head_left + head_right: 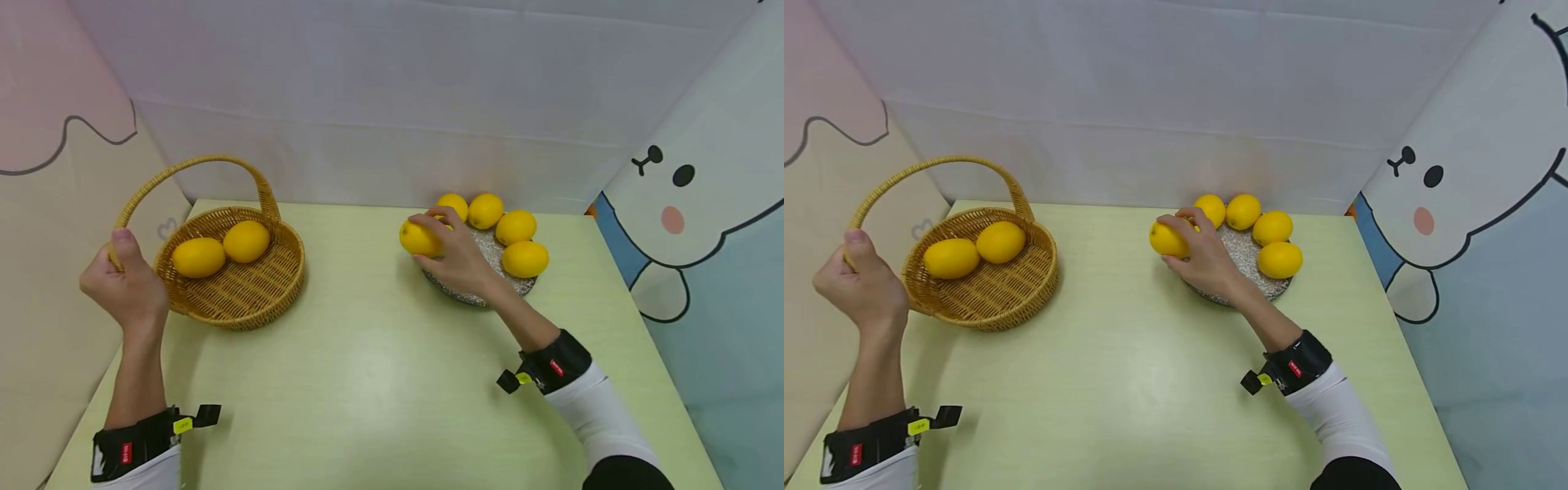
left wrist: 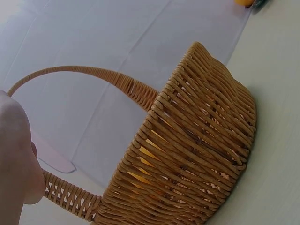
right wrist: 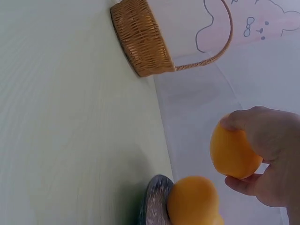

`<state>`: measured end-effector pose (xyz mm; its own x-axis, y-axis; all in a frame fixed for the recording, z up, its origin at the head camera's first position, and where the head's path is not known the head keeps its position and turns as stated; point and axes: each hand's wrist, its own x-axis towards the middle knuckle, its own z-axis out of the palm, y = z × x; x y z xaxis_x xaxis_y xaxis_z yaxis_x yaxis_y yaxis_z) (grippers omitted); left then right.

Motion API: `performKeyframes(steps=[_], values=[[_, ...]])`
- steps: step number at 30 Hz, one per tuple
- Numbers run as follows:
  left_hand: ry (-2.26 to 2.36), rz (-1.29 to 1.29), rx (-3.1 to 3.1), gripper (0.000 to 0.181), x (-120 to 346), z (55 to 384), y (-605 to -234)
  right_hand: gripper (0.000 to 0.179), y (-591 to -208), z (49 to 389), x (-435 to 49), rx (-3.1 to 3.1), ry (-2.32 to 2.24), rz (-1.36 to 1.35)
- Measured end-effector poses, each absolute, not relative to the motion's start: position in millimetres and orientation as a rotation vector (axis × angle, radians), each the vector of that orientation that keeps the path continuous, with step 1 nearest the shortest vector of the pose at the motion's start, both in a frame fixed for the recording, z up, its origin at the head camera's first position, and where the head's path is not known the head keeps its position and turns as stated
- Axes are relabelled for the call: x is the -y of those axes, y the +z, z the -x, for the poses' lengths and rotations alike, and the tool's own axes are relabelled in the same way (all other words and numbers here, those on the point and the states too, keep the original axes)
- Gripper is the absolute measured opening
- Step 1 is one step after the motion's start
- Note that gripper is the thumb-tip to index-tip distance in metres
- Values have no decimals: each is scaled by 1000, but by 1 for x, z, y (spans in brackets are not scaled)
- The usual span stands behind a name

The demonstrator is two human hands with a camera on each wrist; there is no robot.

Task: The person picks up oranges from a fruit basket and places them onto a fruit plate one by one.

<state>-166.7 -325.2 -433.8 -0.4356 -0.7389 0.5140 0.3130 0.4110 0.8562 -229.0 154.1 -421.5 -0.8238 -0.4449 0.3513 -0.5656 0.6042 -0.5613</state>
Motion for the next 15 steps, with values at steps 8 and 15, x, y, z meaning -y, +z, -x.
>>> performKeyframes(steps=[8, 15], values=[[-1252, -391, 1613, 58, 325, 166, -434, 66, -421, 232, -207, 2684, 945, -685], [-1247, -377, 1611, 57, 325, 166, -434, 65, -423, 231, -244, 2729, 877, -535]])
